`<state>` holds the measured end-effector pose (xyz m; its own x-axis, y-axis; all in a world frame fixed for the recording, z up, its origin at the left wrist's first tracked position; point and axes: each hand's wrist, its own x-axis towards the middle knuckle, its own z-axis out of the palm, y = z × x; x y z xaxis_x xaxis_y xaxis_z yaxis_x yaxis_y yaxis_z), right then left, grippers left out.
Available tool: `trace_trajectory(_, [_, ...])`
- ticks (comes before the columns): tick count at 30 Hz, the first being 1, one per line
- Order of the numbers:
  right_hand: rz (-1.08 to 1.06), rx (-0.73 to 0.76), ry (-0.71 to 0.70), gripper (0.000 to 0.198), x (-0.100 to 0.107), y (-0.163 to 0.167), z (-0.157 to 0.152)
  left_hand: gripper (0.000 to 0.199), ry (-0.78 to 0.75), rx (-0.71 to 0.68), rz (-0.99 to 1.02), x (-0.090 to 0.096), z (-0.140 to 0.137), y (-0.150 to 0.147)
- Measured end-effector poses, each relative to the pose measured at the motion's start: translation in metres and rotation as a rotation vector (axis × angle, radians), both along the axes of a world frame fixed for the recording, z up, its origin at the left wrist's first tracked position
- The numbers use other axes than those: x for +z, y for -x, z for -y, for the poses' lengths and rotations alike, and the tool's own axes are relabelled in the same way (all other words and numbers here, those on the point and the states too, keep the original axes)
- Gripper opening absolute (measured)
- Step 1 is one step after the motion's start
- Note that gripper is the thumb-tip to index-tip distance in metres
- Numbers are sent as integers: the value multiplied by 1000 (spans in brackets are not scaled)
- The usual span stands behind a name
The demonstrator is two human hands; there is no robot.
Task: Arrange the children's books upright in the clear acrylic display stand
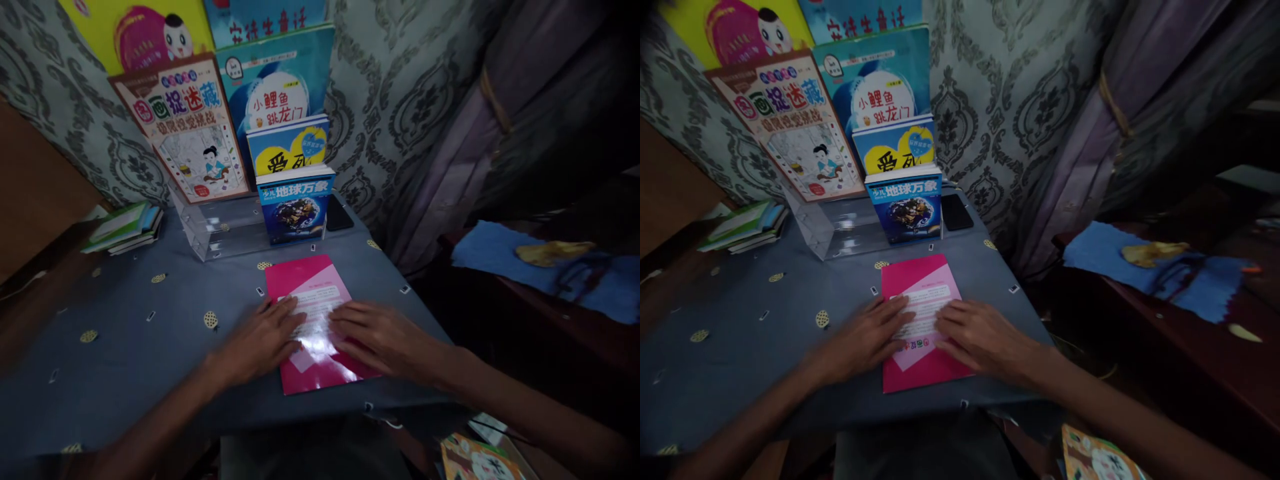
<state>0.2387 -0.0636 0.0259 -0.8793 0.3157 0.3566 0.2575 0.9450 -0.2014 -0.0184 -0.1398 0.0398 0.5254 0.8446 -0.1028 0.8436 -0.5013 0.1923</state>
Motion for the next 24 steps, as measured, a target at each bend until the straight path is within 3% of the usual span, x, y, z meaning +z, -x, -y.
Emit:
trace_trajectory(5, [115,-12,57,37,-20,66,-41,60,-145,98,-74,-27,7,-22])
trace_trajectory(7, [124,-25,76,39,-27,78,-56,61,-172,87,-98,-35,8,-20])
trace_trajectory(10, [99,-195,104,40,-28,74,-72,58,-184,58,-119,-36,6,-10])
trace_trajectory(14, [71,-431,136,39,-23,52,-81,56,-132,-25,-143,-23,-3,10])
trace_trajectory(18, [1,-492,221,35,-23,35,-85,42,-106,-45,-133,-1,-16,14])
trace_trajectory(24, [-260,-580,461,39,-28,23,-101,31,-77,245,-240,25,-44,-51])
